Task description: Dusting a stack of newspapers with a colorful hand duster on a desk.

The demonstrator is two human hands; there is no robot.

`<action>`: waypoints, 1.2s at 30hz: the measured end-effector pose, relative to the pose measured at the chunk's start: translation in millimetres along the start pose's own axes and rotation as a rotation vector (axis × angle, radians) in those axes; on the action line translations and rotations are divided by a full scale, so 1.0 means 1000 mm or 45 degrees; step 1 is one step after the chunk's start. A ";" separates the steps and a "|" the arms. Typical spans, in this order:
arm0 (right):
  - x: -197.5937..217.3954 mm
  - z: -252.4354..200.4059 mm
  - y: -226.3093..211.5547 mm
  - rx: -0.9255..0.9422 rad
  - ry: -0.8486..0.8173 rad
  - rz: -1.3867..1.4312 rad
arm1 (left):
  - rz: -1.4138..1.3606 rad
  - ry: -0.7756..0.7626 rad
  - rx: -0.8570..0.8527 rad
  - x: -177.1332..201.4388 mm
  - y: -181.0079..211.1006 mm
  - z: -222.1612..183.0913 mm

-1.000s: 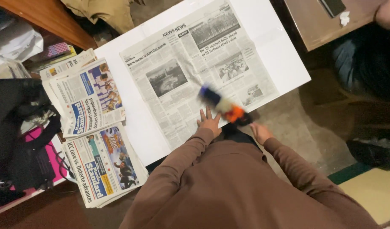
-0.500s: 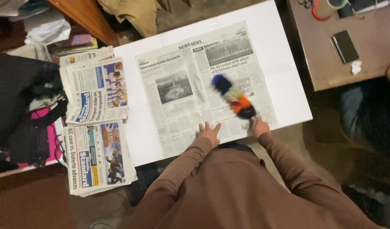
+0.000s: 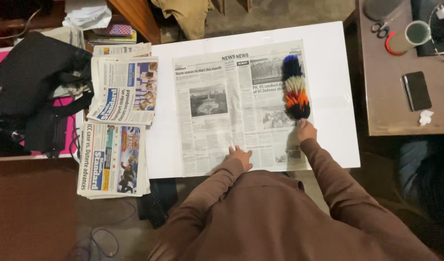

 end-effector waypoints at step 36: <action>0.057 0.133 -0.028 0.062 0.292 0.245 | -0.018 0.054 0.026 -0.022 0.001 0.013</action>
Point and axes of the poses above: each hand's wrist, its own z-axis towards the middle knuckle, its own x-axis out of the back of the hand, y = z × x, the point moved 10 cm from there along z, towards the middle knuckle, and after that the axes turned 9 degrees about z, right-handed, at the moved point
